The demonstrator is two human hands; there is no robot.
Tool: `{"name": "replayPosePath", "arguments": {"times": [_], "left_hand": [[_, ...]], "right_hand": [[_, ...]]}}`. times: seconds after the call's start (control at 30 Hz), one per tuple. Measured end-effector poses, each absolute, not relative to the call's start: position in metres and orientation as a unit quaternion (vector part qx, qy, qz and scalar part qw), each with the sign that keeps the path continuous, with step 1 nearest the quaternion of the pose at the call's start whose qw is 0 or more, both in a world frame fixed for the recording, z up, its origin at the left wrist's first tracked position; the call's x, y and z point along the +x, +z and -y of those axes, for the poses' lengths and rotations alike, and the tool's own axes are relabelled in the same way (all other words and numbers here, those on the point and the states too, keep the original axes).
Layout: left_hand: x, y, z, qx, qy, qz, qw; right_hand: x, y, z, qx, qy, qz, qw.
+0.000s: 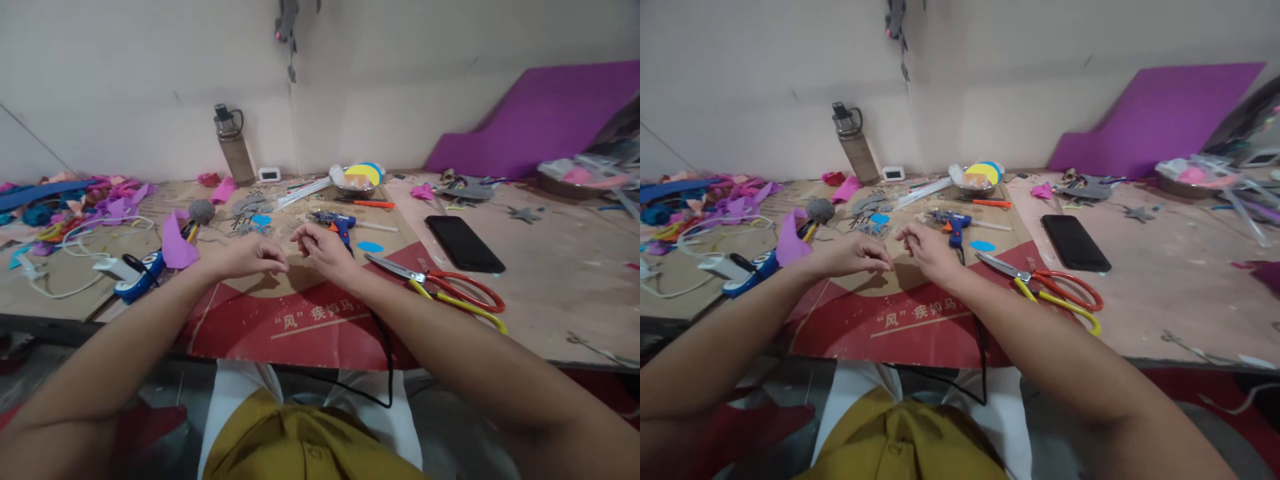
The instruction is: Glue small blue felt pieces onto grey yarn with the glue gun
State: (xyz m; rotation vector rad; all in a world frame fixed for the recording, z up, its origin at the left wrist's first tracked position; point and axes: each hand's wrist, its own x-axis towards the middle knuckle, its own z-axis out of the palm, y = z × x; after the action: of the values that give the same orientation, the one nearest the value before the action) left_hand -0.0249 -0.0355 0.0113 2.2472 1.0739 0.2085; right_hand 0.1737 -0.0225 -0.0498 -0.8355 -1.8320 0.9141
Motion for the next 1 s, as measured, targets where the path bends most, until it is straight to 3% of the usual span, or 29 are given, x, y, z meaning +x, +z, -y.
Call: {"name": "replayPosePath", "arguments": {"times": [0.17, 0.37, 0.57, 0.73, 0.9, 1.0], "left_hand": [[-0.025, 0.005, 0.043, 0.865, 0.107, -0.406, 0.276], [-0.023, -0.01, 0.032, 0.751, 0.297, -0.46, 0.37], [-0.016, -0.007, 0.027, 0.725, 0.316, -0.462, 0.401], [-0.004, -0.008, 0.032, 0.726, 0.327, -0.48, 0.368], [0.007, -0.009, 0.034, 0.769, 0.374, -0.469, 0.22], [0.01, -0.003, 0.032, 0.789, 0.384, -0.44, 0.189]], "right_hand": [[0.166, -0.05, 0.031, -0.339, 0.309, 0.776, 0.432], [0.164, -0.047, 0.036, -0.332, 0.428, 0.7, 0.466], [0.163, -0.044, 0.039, -0.306, 0.433, 0.693, 0.488], [0.165, -0.041, 0.041, -0.35, 0.396, 0.681, 0.507], [0.17, -0.044, 0.037, -0.37, 0.379, 0.679, 0.508], [0.171, -0.043, 0.034, -0.367, 0.396, 0.665, 0.516]]}}
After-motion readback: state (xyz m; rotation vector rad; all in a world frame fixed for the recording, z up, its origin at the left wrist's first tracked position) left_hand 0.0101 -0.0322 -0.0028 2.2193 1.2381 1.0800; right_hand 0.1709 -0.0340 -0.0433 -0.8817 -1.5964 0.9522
